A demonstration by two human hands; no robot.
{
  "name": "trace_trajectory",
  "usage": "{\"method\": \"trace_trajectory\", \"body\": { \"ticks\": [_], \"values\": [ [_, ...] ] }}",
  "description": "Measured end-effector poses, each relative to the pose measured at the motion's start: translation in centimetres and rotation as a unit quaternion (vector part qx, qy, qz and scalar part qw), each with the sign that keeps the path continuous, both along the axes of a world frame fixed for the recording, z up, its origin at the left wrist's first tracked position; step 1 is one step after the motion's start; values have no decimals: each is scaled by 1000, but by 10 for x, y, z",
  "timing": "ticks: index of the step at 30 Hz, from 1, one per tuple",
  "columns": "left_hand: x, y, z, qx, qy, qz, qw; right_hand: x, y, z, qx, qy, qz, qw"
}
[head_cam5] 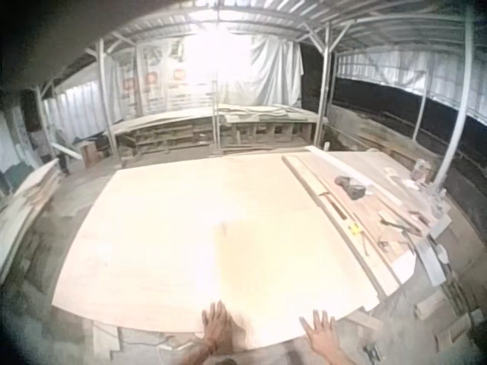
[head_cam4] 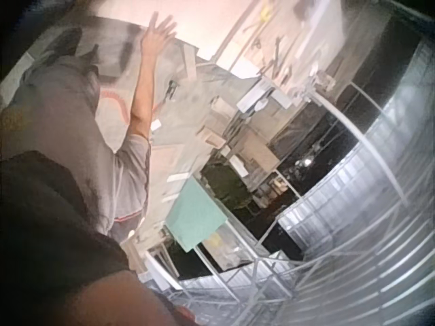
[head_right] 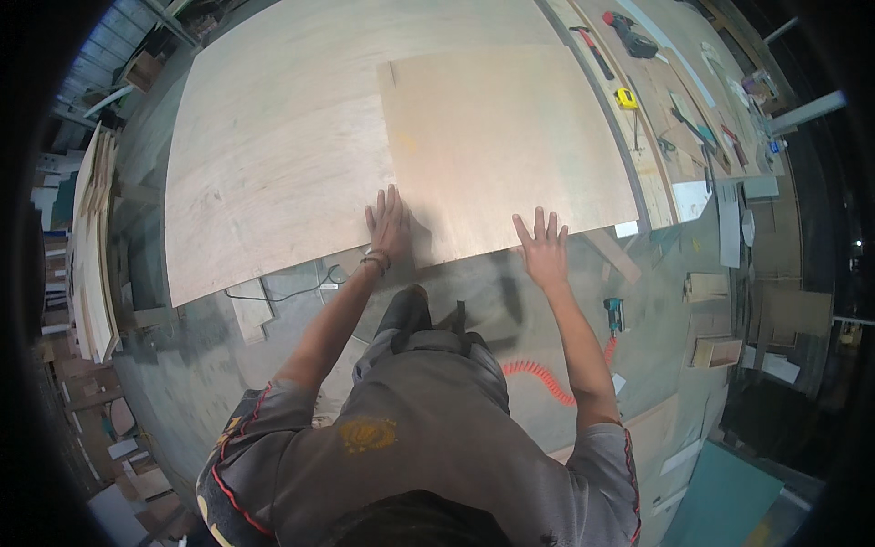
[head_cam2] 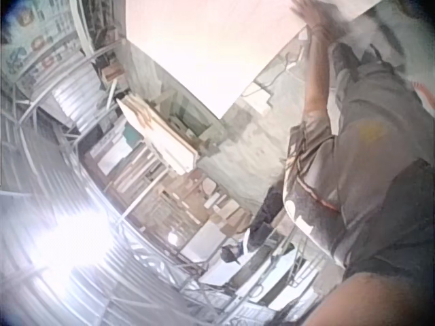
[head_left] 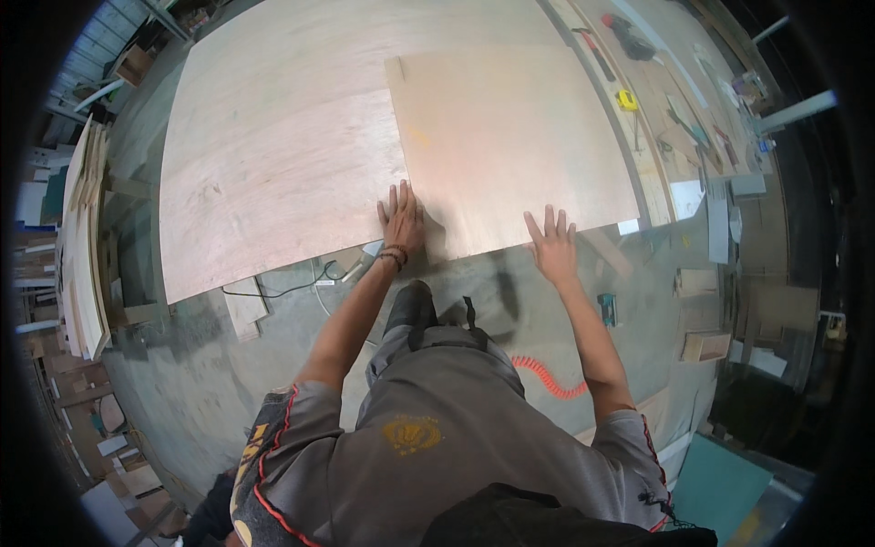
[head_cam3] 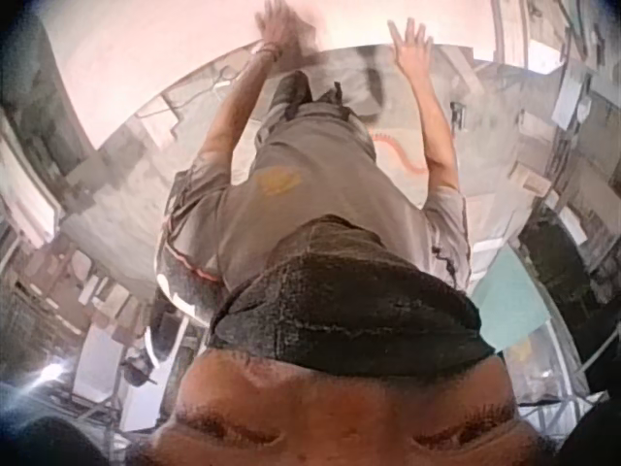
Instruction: The person measures various pieces of wood and plywood using a tape measure in a workshop. They handle small wooden strips and large plywood sheets, placing them on a workbench and measuring their dimensions.
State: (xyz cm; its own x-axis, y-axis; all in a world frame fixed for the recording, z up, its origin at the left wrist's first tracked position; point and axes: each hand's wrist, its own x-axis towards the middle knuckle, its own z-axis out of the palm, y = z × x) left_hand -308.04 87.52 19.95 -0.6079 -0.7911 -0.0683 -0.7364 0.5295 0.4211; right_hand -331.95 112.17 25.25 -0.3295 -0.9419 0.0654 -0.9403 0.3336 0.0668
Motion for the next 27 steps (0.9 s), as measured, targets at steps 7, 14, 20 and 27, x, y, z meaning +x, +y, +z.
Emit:
{"method": "trace_trajectory", "body": {
  "ticks": [7,14,20,27],
  "values": [
    [-39,-80,14,9,-48,-4,999,-36,-82,-2,27,2,-8,1000],
    [-63,-145,15,-16,-61,5,998,-53,-156,15,104,-41,-52,992],
    [-48,-145,8,-1,-22,-70,997,-64,-162,16,148,-94,-71,982],
    [-19,-79,-5,27,4,-62,998,-63,-166,12,140,-65,-83,984]
  ]
}}
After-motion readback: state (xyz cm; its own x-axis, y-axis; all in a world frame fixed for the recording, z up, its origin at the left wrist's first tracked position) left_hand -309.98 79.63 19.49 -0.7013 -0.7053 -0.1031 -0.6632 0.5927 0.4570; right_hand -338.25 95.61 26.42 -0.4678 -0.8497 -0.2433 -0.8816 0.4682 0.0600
